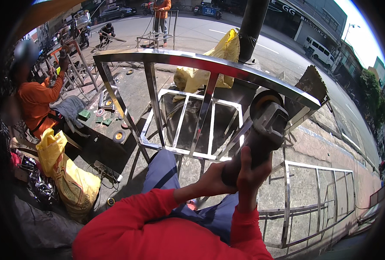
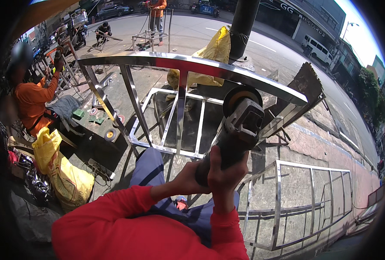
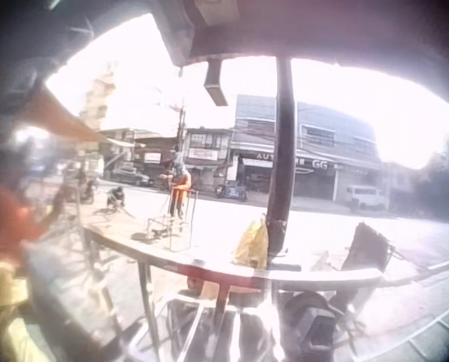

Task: The person sits on the ground and uses an angle grinder to smooth the edges of a metal frame. They then position a metal bar onto the frame and weld it in place using a welding torch, creating bright sparks.

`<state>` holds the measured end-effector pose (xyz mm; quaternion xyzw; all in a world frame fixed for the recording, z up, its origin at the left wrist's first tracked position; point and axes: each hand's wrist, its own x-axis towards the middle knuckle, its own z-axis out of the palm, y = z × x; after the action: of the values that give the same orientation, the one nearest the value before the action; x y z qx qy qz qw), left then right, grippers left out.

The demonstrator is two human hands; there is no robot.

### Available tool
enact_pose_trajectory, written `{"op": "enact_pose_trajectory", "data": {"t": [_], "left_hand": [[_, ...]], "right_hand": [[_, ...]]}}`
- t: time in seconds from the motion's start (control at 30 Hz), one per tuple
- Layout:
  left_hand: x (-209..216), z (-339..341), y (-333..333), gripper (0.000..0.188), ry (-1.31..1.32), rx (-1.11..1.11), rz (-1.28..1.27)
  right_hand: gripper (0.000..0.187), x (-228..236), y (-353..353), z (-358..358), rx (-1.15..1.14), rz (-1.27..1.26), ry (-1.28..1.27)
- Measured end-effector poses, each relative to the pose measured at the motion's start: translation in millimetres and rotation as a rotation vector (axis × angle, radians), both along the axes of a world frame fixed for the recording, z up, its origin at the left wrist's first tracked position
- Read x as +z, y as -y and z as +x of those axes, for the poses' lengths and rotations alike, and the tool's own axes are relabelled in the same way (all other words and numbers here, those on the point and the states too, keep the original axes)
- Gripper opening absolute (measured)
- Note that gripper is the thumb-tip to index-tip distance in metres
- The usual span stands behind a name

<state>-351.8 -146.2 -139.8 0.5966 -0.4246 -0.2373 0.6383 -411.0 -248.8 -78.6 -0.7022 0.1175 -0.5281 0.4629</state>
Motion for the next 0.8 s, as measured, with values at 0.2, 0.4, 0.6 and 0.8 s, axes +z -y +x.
{"op": "enact_pose_trajectory", "data": {"t": [0.2, 0.4, 0.6, 0.8], "left_hand": [[-4.4, 1.3, -6.7, 0.061, 0.027, 0.019, 0.007], [-18.3, 1.1, -23.4, 0.063, 0.001, 0.041, -0.007], [-26.6, 11.1, -49.0, 0.066, 0.016, 0.123, 0.026], [-17.6, 20.3, -67.3, 0.059, 0.016, 0.241, -0.022]], "right_hand": [[0.048, -4.6, -7.3, -1.0, -0.011, -0.026, -0.056], [0.051, -8.0, -24.6, 2.9, 0.041, -0.046, -0.1], [0.055, -5.6, -47.4, 19.7, 0.121, -0.11, -0.126], [0.053, 3.9, -65.0, 32.5, 0.242, -0.058, -0.203]]}}
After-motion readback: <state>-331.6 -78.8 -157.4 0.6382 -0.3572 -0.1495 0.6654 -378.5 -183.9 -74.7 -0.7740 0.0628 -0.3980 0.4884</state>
